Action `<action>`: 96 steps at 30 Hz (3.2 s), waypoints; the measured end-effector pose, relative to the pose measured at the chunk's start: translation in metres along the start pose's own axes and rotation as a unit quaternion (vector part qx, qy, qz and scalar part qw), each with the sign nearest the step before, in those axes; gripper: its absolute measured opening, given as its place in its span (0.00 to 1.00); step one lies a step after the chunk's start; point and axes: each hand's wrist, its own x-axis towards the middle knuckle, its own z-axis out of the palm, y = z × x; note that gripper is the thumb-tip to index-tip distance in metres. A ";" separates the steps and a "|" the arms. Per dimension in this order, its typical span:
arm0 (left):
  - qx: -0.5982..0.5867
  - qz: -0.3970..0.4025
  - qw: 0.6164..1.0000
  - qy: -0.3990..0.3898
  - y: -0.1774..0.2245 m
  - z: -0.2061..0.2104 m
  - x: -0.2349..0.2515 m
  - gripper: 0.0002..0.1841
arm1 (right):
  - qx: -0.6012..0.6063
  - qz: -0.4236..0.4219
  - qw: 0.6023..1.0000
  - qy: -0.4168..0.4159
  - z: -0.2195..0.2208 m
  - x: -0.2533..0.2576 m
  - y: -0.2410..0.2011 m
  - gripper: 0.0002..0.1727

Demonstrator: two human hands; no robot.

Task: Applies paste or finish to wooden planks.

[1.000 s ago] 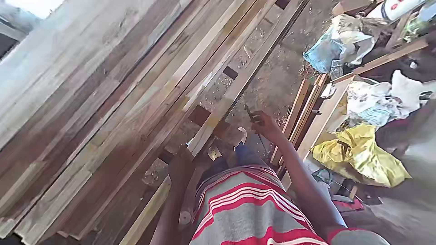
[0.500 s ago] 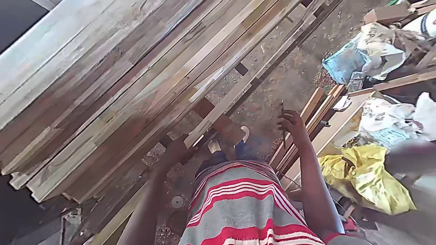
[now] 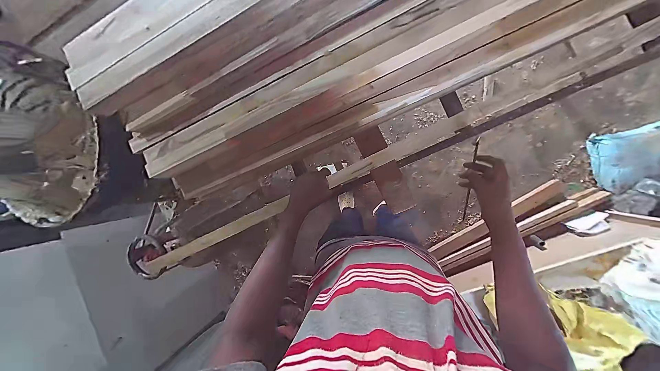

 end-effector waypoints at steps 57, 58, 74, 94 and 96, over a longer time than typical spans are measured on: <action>0.080 -0.008 0.996 0.046 0.078 0.001 0.000 0.26 | -0.238 0.095 0.961 0.107 -0.105 0.101 -0.107 0.23; 0.089 -0.004 0.994 0.059 0.079 0.003 -0.002 0.27 | -0.233 0.089 0.963 0.102 -0.097 0.097 -0.104 0.22; 0.092 0.027 0.957 0.274 0.085 0.057 -0.020 0.34 | -0.407 0.105 0.907 0.011 -0.134 0.094 -0.134 0.27; -0.035 0.017 0.990 -0.133 0.060 -0.022 0.026 0.23 | -0.179 0.027 0.983 0.005 -0.068 0.022 -0.068 0.31; -0.065 0.054 0.986 -0.146 0.055 -0.025 0.031 0.23 | -0.155 0.016 0.988 0.013 -0.059 0.026 -0.058 0.32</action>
